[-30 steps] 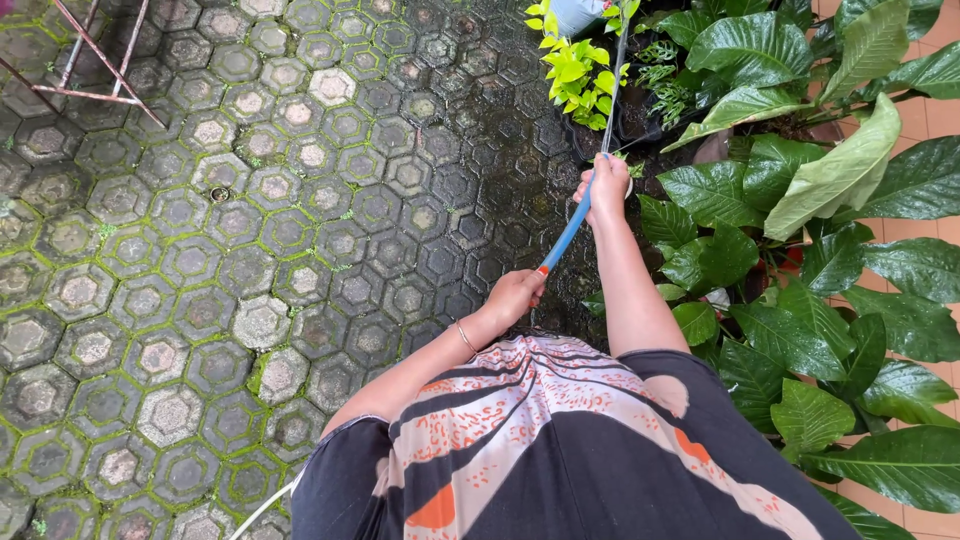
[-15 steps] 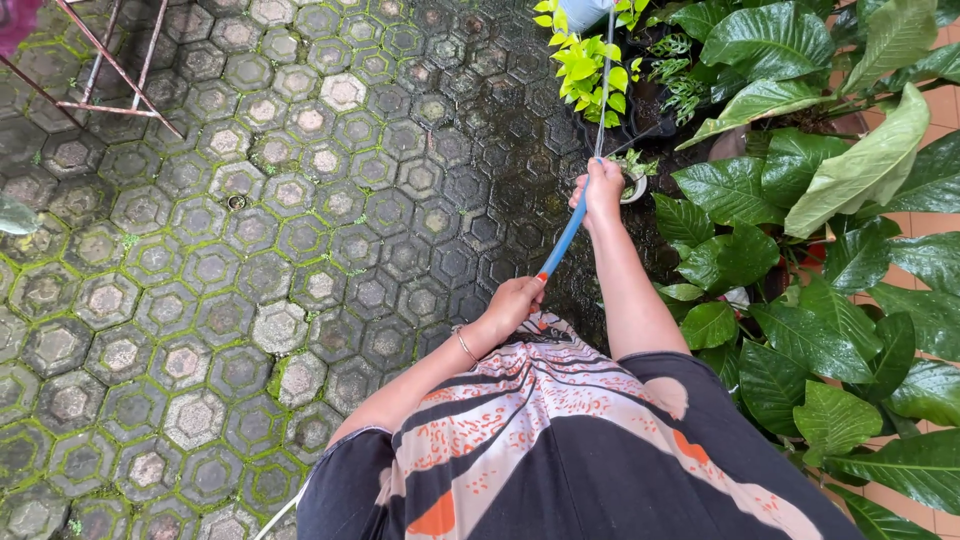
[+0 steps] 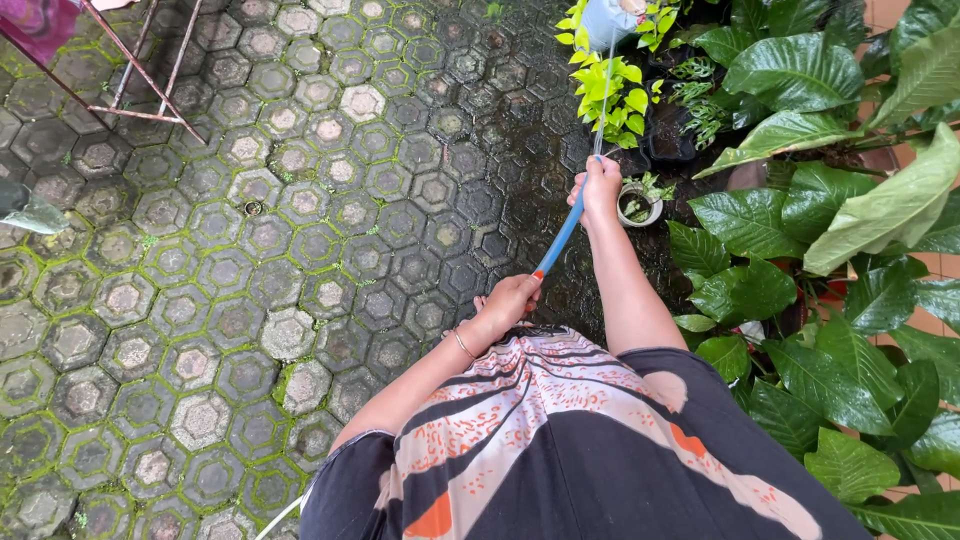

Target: Watering various potted plants in a backyard using a garden hose.

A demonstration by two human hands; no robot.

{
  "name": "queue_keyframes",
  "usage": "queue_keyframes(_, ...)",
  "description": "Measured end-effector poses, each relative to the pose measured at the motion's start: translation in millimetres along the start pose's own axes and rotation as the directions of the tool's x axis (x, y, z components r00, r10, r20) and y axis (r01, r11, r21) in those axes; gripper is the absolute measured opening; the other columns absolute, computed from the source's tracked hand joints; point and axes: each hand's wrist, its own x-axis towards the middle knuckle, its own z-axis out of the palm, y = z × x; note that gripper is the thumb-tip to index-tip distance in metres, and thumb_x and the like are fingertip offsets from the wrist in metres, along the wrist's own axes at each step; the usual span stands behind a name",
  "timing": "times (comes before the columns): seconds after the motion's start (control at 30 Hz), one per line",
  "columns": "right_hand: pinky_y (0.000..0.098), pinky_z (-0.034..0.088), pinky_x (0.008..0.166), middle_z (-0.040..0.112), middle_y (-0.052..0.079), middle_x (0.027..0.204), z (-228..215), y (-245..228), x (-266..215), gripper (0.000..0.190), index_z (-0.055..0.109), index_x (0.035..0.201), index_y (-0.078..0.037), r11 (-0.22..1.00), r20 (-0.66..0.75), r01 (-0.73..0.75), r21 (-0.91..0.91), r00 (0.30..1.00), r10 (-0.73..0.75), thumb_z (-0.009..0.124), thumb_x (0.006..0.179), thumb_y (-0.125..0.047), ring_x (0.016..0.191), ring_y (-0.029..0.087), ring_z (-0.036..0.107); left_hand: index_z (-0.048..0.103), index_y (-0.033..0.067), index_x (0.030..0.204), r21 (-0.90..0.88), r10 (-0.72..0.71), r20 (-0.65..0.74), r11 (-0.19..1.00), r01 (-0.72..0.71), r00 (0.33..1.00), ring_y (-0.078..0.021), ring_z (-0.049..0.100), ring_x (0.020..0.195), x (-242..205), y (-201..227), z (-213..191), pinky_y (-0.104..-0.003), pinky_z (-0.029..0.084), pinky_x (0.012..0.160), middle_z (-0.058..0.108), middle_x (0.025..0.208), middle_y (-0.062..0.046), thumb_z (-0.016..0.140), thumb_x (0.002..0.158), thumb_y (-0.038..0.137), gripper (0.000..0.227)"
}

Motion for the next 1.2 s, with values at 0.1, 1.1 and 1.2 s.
queue_keyframes(0.1, 0.0302, 0.040, 0.029, 0.043, 0.003, 0.060, 4.8, 7.3, 19.3, 0.025, 0.046, 0.122, -0.009, 1.000, -0.005, -0.013, -0.012, 1.000, 0.013, 0.052, 0.103, -0.024, 0.036, 0.014, 0.044, 0.062, 0.0148, 0.073, 0.000, -0.032, -0.003, 0.999, 0.032, 0.999, -0.0135, 0.041, 0.041, 18.7, -1.9, -5.9, -0.023, 0.031, 0.045, 0.048, 0.053, -0.003, 0.053, 0.097, 0.048, 0.042)
queue_keyframes(1.1, 0.0265, 0.042, 0.028, 0.046, 0.000, 0.063, 44.1, 11.0, 96.3, 0.032, 0.044, 0.129, -0.003, 0.995, -0.009, -0.092, -0.048, 0.996, 0.092, 0.051, 0.103, -0.021, 0.038, 0.011, 0.047, 0.064, 0.0149, 0.073, -0.026, -0.108, -0.063, 0.994, 0.106, 0.992, -0.0135, 0.053, 0.047, 136.2, -30.1, -21.8, -0.023, 0.042, 0.046, 0.055, 0.055, -0.005, 0.056, 0.099, 0.050, 0.044)
queue_keyframes(1.2, 0.0289, 0.042, 0.029, 0.045, 0.003, 0.063, 39.9, 23.4, 96.1, 0.033, 0.044, 0.129, -0.004, 0.996, -0.032, -0.088, -0.025, 0.996, 0.088, 0.051, 0.103, -0.023, 0.038, 0.013, 0.046, 0.062, 0.0151, 0.072, -0.007, -0.114, -0.040, 0.993, 0.114, 0.993, -0.0114, 0.049, 0.045, 112.5, -4.8, -28.3, -0.021, 0.037, 0.044, 0.051, 0.053, -0.003, 0.053, 0.100, 0.048, 0.044)
